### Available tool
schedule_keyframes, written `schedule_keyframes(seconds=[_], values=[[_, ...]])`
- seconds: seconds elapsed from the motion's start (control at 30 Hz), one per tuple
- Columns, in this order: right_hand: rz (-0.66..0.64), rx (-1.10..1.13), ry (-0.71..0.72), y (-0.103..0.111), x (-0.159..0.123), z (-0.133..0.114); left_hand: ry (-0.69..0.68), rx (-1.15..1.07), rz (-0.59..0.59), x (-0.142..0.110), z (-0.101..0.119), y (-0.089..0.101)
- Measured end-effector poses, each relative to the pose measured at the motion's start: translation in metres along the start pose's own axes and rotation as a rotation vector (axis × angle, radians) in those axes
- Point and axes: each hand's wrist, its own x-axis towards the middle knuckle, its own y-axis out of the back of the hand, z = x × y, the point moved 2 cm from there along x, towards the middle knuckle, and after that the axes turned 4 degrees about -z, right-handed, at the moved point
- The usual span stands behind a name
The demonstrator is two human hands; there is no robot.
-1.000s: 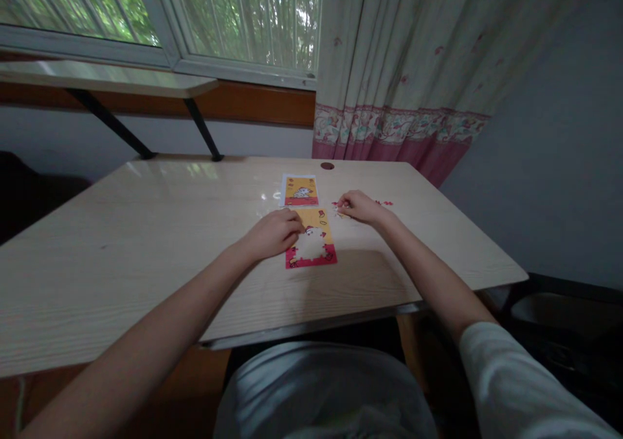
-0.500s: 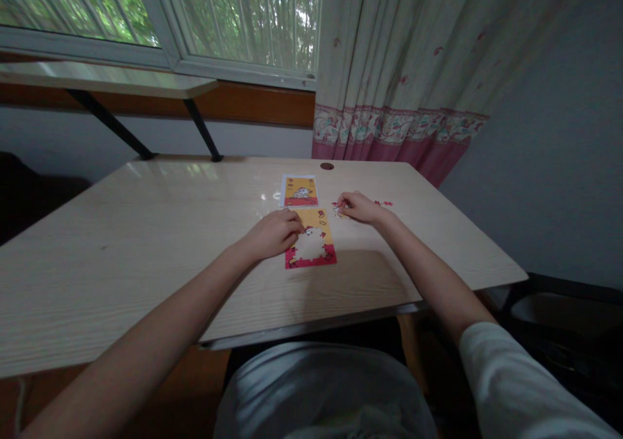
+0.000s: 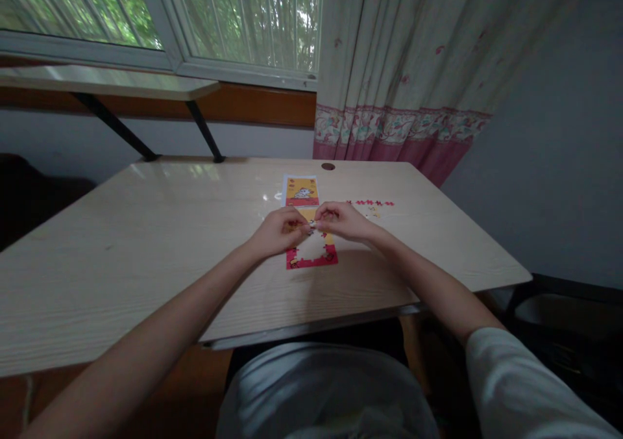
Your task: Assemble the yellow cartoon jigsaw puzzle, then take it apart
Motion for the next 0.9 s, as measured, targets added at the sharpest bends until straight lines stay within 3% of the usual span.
schedule_keyframes(seconds=[0.17, 0.37, 0.57, 0.9], values=[[0.065, -0.009, 0.018, -0.007, 0.0, -0.003, 0.062, -0.096, 0.053, 0.001, -0.002, 0.0], [0.28, -0.398, 0.208, 0.001, -0.004, 0.0, 0.17, -0.287, 0.179, 0.002, -0.012, -0.002], [0.286, -0.571, 0.34, 0.0, -0.007, -0.003, 0.179, -0.336, 0.174, 0.002, -0.014, -0.004], [0.277, -0.746, 0.407, 0.0, -0.011, -0.011, 0.178, -0.349, 0.17, 0.002, -0.013, -0.006]])
